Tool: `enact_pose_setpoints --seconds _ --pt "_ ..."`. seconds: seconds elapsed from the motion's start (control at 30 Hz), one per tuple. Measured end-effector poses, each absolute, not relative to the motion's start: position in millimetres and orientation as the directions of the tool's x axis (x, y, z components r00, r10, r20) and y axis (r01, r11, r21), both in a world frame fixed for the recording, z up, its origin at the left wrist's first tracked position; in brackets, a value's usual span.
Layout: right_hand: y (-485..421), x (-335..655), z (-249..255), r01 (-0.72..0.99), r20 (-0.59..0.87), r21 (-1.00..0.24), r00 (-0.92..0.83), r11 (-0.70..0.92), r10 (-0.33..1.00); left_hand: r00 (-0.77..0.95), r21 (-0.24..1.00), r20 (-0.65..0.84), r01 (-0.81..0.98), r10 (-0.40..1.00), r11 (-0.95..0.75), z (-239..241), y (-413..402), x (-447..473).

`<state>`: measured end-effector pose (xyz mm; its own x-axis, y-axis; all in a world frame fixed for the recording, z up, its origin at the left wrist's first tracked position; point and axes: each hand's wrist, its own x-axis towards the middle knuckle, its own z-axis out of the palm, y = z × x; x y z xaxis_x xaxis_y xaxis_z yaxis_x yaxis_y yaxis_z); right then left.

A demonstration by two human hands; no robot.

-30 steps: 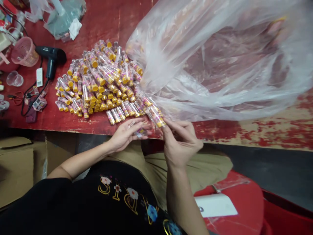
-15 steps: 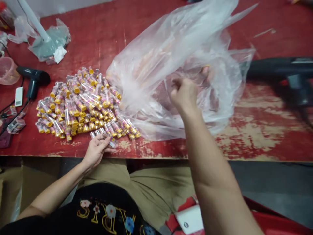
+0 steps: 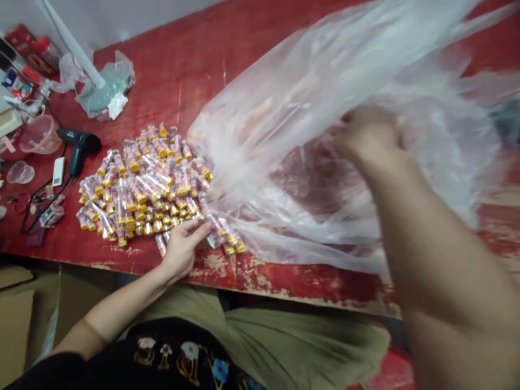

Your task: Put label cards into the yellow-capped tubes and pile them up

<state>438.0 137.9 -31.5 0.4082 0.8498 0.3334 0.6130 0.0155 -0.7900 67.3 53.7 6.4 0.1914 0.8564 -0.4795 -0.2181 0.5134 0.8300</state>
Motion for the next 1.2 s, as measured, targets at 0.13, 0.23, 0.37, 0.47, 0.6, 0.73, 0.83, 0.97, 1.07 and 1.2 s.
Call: enact_pose_setpoints --seconds 0.13,0.23,0.37,0.47,0.6,0.73,0.83,0.97,1.07,1.2 --pt "7.5 351.1 -12.0 0.323 0.092 -0.942 0.498 -0.086 0.862 0.311 0.709 -0.534 -0.343 0.786 0.617 0.8 52.1 78.9" --pt "-69.2 262.2 -5.4 0.179 0.109 -0.984 0.562 0.008 0.820 0.365 0.632 -0.563 -0.388 0.742 0.671 4.2 38.9 82.6" --pt "-106.7 189.5 -11.6 0.256 0.296 -0.952 0.616 0.169 0.730 0.413 0.599 -0.569 -0.385 0.712 0.702 14.0 21.6 80.3" --pt "-110.4 176.2 -11.7 0.291 0.370 -0.929 0.683 0.229 0.629 0.435 0.621 -0.546 -0.363 0.716 0.694 19.3 12.0 75.9" --pt "-117.0 175.8 -1.5 0.325 0.413 -0.910 0.674 0.257 0.612 0.465 0.668 -0.495 -0.336 0.734 0.664 21.8 1.1 69.3" --pt "-125.8 175.7 7.9 0.460 0.526 -0.843 0.596 0.279 0.607 0.466 0.696 -0.460 -0.339 0.756 0.632 22.9 -5.9 63.5" --pt "-128.7 175.4 8.8 0.494 0.533 -0.832 0.589 0.252 0.608 0.498 0.698 -0.446 -0.326 0.743 0.637 24.0 -8.3 60.2" --pt "-131.0 174.1 7.7 0.444 0.498 -0.861 0.632 0.249 0.594 0.490 0.710 -0.449 -0.311 0.747 0.631 23.8 -9.8 58.2" --pt "-133.0 172.7 8.6 0.437 0.479 -0.869 0.619 0.233 0.622 0.484 0.716 -0.461 -0.292 0.744 0.634 22.4 -9.9 57.9" --pt "-134.3 172.4 9.3 0.423 0.470 -0.876 0.644 0.230 0.604 0.483 0.708 -0.472 -0.291 0.737 0.644 20.2 -9.2 57.7"
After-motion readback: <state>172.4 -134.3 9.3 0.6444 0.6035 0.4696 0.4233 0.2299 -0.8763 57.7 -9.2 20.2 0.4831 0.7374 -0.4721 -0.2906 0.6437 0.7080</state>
